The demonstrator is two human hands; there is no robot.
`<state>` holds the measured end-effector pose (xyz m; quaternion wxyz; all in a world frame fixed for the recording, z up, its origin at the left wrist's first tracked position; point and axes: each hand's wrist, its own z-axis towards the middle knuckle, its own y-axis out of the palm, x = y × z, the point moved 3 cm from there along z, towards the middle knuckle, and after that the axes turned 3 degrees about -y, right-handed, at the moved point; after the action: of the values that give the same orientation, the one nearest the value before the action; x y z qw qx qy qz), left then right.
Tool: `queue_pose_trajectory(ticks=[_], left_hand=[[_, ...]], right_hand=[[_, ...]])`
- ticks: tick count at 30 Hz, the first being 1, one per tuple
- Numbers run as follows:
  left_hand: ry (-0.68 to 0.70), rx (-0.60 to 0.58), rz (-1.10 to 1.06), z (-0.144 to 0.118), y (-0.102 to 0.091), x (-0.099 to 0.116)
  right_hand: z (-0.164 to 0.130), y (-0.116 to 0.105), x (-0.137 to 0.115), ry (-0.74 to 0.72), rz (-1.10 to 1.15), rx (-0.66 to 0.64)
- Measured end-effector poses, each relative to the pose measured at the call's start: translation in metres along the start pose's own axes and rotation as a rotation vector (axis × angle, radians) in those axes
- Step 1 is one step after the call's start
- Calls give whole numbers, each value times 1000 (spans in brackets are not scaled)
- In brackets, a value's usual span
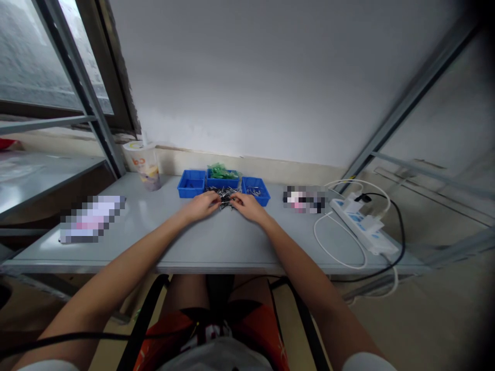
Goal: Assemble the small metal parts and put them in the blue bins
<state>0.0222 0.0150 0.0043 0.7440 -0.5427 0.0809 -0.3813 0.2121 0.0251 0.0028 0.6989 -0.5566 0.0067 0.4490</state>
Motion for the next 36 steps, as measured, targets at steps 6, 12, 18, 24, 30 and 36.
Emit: queue_pose_trajectory(ticks=[6, 12, 18, 24, 30, 36], left_hand=[[15, 1, -14, 0, -1, 0], [5, -13, -7, 0, -1, -1], [-15, -14, 16, 0, 0, -4], [1, -51, 10, 0, 1, -6], [30, -59, -15, 0, 2, -5], [8, -44, -16, 0, 2, -6]], right_hand=[[0, 0, -6, -64, -47, -43], [0, 1, -6, -42, -50, -50], [-1, -1, -8, -36, -55, -38], [0, 0, -5, -31, -46, -2], [0, 0, -4, -38, -37, 5], [0, 2, -3, -35, -34, -20]])
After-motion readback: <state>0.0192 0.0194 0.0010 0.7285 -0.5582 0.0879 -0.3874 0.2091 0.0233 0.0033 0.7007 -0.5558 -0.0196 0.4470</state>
